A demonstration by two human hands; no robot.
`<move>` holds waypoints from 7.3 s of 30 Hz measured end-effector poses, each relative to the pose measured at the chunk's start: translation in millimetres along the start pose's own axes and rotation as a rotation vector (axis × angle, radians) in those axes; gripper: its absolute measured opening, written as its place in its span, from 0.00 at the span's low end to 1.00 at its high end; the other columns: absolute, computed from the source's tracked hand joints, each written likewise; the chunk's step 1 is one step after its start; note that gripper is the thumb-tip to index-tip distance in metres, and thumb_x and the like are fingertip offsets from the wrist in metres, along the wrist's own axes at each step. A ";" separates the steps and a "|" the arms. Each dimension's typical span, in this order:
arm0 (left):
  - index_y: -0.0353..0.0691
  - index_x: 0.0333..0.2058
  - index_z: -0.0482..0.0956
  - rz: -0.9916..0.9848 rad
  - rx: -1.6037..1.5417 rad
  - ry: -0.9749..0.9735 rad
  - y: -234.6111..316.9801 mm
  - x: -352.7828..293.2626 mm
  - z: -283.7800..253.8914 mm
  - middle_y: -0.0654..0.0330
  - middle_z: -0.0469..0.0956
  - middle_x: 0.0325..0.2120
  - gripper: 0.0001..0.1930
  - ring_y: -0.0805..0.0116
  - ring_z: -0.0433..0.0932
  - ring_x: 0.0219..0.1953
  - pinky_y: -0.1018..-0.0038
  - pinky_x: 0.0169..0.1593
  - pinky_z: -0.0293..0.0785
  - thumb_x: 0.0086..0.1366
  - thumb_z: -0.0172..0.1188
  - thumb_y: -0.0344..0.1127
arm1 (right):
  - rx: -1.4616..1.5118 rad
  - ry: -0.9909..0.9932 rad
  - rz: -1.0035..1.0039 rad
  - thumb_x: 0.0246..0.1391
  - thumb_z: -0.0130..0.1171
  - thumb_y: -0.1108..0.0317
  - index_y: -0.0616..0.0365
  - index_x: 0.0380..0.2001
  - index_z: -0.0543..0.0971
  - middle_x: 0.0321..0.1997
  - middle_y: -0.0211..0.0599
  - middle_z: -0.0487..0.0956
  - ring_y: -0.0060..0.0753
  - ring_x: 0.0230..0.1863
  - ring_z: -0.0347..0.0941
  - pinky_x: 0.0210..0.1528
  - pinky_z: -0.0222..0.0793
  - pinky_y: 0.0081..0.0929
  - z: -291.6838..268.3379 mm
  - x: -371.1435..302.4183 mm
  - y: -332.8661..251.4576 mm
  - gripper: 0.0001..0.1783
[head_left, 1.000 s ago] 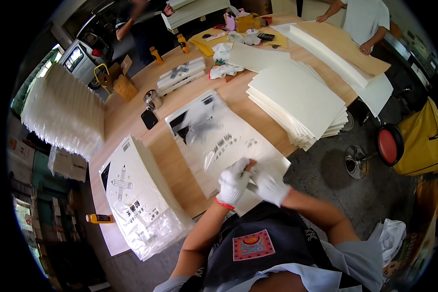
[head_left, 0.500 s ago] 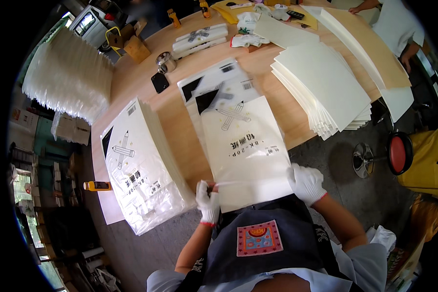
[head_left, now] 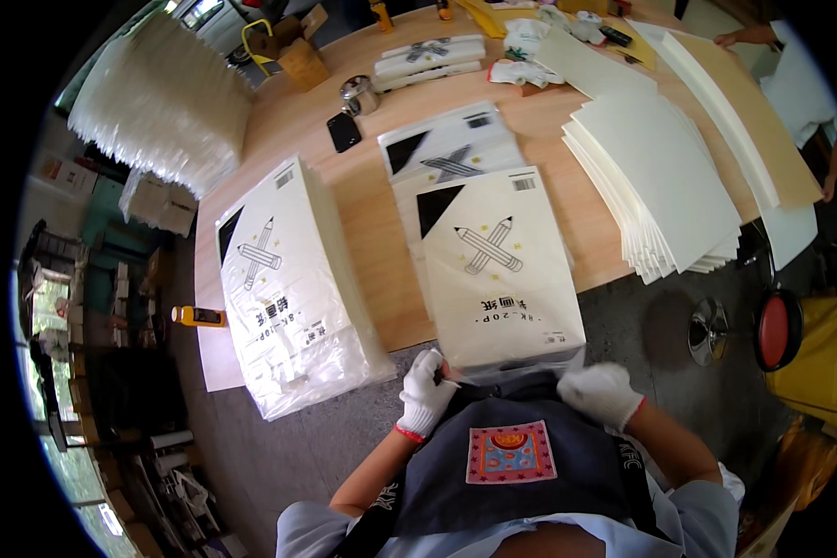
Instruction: The person packs stacks of white paper into clear plastic bags on a wooden table. They repeatedly pick up a stack of paper, place it into a bag, and seal the bag before moving it to a pile of finished packages. The process is repetitive and involves handling multiple stacks of paper throughout the clip.
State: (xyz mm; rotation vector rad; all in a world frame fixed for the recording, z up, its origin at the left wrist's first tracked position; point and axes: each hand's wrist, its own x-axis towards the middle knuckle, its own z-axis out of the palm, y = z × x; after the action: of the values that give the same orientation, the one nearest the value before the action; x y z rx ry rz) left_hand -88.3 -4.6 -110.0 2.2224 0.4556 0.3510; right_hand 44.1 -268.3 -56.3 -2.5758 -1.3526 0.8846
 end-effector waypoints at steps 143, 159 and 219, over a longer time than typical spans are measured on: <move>0.36 0.40 0.76 0.885 -0.176 -0.361 156.3 93.4 55.9 0.58 0.79 0.27 0.10 0.72 0.77 0.26 0.76 0.31 0.73 0.60 0.57 0.30 | 0.286 0.868 0.068 0.56 0.48 0.61 0.53 0.41 0.77 0.35 0.38 0.77 0.32 0.37 0.73 0.41 0.69 0.31 -18.6 159.7 -1.1 0.14; 0.39 0.43 0.75 0.179 -0.349 -0.403 46.0 150.7 82.4 0.58 0.81 0.35 0.10 0.75 0.75 0.23 0.78 0.28 0.71 0.62 0.53 0.27 | -0.427 1.222 0.381 0.46 0.57 0.62 0.49 0.38 0.77 0.48 0.32 0.73 0.38 0.50 0.67 0.50 0.65 0.37 -36.4 12.7 116.7 0.13; 0.46 0.39 0.77 0.566 -0.139 -0.321 125.9 118.6 8.4 0.62 0.79 0.28 0.18 0.65 0.77 0.24 0.70 0.28 0.73 0.49 0.53 0.23 | 0.487 0.368 0.078 0.54 0.53 0.61 0.64 0.51 0.72 0.48 0.41 0.76 0.36 0.49 0.72 0.52 0.66 0.27 -72.8 139.5 47.3 0.24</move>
State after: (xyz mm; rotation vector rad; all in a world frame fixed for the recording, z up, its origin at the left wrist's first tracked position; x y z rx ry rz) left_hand 47.0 -34.0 -6.0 2.1846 -0.3687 0.2954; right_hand 178.2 -175.1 -74.8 -2.2704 -0.8204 0.6097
